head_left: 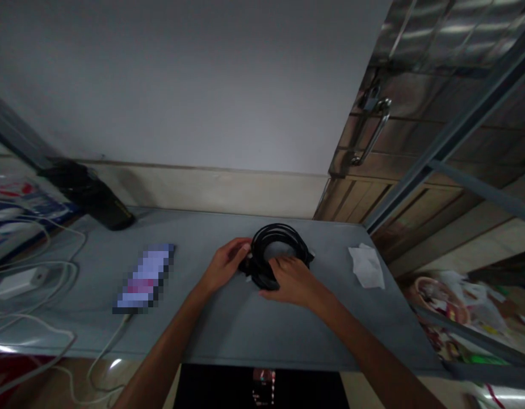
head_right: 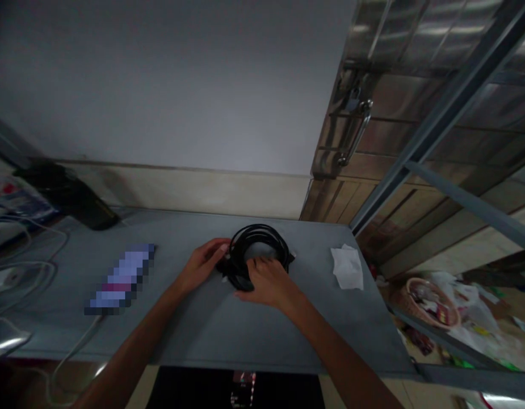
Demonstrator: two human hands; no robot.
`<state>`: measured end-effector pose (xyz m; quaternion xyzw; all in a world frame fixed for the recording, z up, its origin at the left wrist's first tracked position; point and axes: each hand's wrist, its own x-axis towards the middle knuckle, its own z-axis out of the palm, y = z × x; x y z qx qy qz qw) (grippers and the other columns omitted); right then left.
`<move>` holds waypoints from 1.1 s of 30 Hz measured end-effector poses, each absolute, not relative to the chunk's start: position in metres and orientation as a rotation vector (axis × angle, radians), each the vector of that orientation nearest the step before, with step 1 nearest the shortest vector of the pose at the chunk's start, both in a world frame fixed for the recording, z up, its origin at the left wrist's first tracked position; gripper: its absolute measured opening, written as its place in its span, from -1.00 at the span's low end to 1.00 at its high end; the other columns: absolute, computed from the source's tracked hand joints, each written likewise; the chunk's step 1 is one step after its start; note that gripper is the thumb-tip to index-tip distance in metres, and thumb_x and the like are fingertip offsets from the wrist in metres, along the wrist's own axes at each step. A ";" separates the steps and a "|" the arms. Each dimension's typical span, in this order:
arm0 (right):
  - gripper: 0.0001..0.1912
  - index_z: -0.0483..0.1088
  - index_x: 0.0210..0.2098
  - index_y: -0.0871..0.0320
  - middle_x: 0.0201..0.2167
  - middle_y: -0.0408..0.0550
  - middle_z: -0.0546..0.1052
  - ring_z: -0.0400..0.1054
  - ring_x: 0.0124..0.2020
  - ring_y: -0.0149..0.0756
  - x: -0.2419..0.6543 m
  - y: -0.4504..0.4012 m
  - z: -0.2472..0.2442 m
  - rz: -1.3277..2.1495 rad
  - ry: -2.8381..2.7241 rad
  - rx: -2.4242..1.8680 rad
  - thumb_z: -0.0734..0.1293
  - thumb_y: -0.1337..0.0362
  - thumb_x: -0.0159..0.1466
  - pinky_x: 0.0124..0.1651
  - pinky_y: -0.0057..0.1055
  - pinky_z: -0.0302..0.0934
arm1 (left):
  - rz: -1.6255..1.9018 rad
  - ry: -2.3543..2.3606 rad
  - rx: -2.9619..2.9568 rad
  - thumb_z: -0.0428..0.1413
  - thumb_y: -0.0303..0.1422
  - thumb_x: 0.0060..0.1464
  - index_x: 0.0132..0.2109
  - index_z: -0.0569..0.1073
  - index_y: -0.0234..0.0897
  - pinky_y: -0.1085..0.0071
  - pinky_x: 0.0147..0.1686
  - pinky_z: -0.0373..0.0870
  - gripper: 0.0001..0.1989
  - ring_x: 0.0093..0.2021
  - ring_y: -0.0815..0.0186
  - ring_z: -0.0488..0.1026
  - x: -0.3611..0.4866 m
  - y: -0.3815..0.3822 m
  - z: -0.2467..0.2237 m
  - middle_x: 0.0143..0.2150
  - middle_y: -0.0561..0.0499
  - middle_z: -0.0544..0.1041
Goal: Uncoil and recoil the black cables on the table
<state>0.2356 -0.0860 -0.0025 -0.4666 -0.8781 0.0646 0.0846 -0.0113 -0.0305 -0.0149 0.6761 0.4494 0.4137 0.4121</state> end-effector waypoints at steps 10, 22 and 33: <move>-0.55 0.52 0.21 0.30 -0.08 0.30 0.72 0.68 -0.01 0.20 0.287 -0.088 0.018 0.015 -2.705 -1.725 0.32 0.04 0.60 0.05 -0.10 0.49 | 1.102 1.211 1.827 0.07 0.16 0.48 0.09 0.64 -0.14 0.18 -0.09 0.63 -0.49 -0.02 0.04 0.71 -0.017 -0.032 -0.014 0.05 -0.13 0.77; -0.50 0.60 0.01 0.12 -0.04 0.12 0.72 0.66 0.01 0.08 0.361 -0.089 0.050 -0.109 -2.337 -1.509 0.52 -0.20 0.43 0.20 -0.02 0.48 | 1.094 1.250 1.971 0.05 0.12 0.49 0.04 0.66 -0.14 0.12 -0.03 0.59 -0.52 -0.11 0.03 0.70 -0.020 -0.029 -0.021 -0.03 -0.13 0.78; -0.48 0.49 -0.30 0.07 -0.43 -0.12 0.56 0.48 -0.38 -0.26 0.363 -0.047 0.102 -0.092 -1.647 -1.211 0.32 -0.21 0.55 -0.18 -0.32 0.37 | 1.157 1.398 2.019 0.06 0.08 0.49 -0.01 0.65 -0.14 0.13 -0.01 0.60 -0.55 -0.16 0.07 0.65 -0.027 -0.024 -0.021 -0.07 -0.13 0.75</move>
